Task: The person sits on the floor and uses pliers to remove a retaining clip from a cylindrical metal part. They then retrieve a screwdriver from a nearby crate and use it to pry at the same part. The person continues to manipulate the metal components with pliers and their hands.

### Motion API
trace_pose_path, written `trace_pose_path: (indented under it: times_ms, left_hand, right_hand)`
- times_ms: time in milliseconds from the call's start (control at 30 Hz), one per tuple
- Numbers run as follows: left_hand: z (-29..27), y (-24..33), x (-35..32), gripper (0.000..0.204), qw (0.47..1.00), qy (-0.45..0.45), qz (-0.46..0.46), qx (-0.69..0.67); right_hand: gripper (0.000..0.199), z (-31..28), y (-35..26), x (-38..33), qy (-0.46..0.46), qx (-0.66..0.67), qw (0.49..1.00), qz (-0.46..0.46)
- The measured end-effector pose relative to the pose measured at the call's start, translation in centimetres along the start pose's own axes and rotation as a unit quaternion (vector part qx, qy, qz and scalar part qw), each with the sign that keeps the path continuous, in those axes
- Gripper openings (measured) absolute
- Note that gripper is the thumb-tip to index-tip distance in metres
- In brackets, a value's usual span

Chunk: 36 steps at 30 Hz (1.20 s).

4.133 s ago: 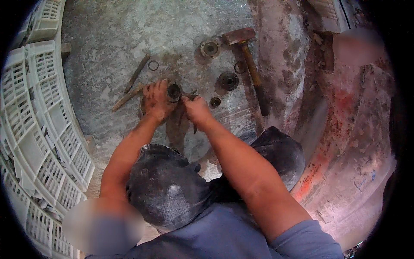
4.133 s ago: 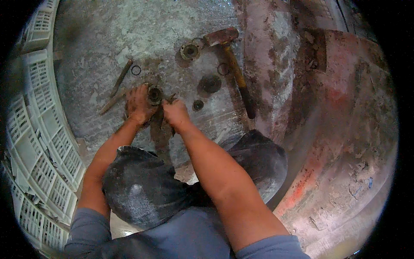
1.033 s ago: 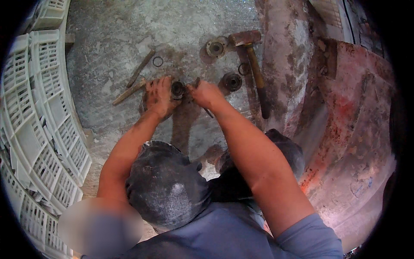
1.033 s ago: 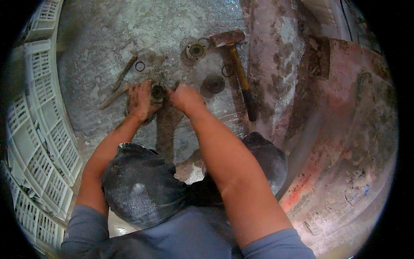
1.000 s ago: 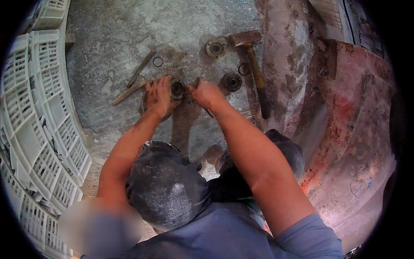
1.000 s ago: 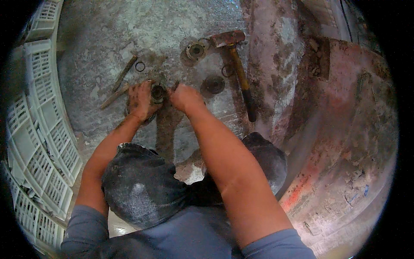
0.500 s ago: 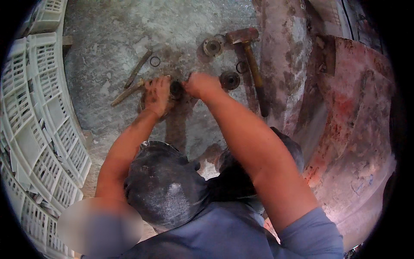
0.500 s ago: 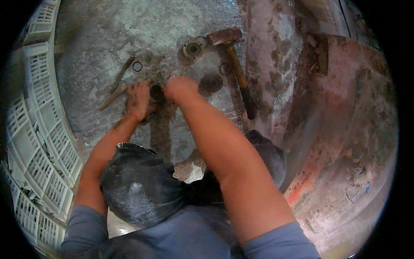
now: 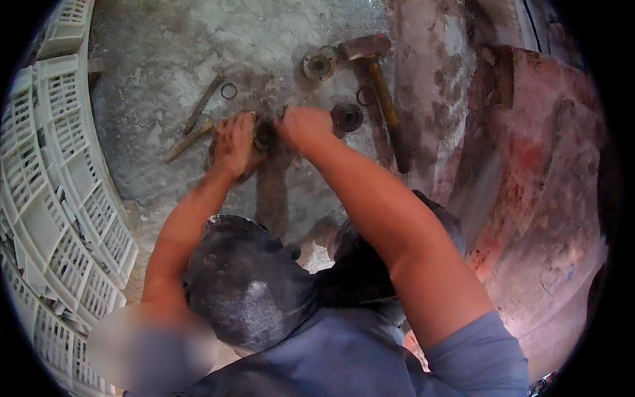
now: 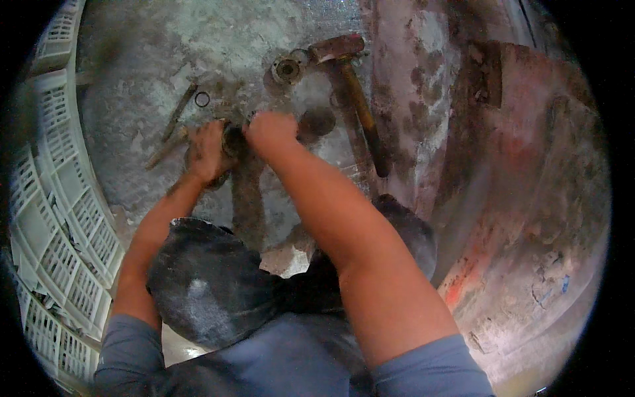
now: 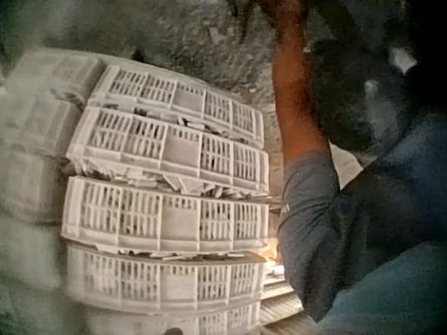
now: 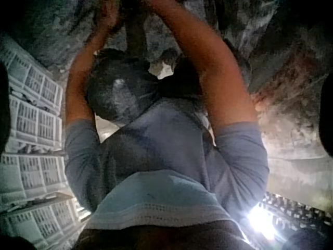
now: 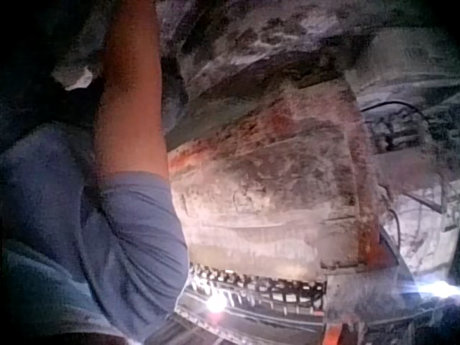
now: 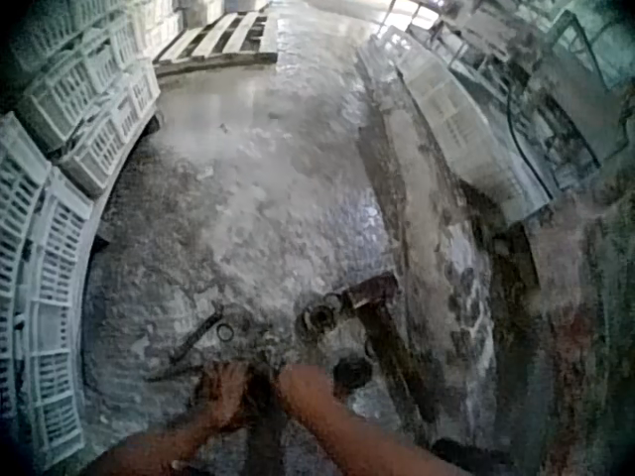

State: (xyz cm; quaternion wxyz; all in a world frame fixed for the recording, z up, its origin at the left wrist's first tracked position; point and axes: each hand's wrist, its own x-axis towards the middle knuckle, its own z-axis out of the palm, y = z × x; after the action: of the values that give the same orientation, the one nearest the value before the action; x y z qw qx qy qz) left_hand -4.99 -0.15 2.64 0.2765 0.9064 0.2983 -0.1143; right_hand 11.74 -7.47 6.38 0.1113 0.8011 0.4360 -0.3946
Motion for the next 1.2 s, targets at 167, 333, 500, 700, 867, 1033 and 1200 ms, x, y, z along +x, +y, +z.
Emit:
trace_pose_path:
  times_ms: [167, 333, 500, 700, 867, 1033, 1200]
  left_hand:
    - [0.2, 0.0, 0.4, 0.088, 0.999, -0.041, -0.007, 0.014]
    - [0.1, 0.2, 0.6, 0.092, 0.997, -0.063, -0.040, 0.022]
    - [-0.8, 0.3, 1.2, 0.099, 0.992, -0.123, -0.033, -0.006]
    - [-2.6, 0.9, 1.6, 0.103, 0.983, -0.176, -0.044, 0.001]
    - [-1.8, 0.8, 1.9, 0.103, 0.985, -0.165, -0.042, 0.011]
    - [-2.7, 1.0, 2.7, 0.104, 0.976, -0.208, -0.059, 0.005]
    - [-4.5, 2.5, 3.1, 0.104, 0.971, -0.226, -0.081, 0.014]
  right_hand:
    - [0.043, -1.4, -1.4, 0.2, -0.009, 0.001, 0.999, 0.047]
    - [0.039, -0.5, -0.7, 0.3, -0.007, 0.030, 0.997, 0.076]
    - [0.037, 0.3, 0.3, 0.7, 0.010, 0.030, 0.998, 0.055]
    - [0.041, -0.6, 0.3, 0.9, 0.003, 0.041, 0.998, 0.050]
    - [0.047, 0.4, 1.2, 1.1, 0.015, 0.078, 0.995, 0.057]
    - [0.051, 0.9, 1.3, 1.2, -0.002, 0.090, 0.994, 0.058]
    - [0.055, 1.2, 1.8, 1.8, -0.005, 0.087, 0.995, 0.053]
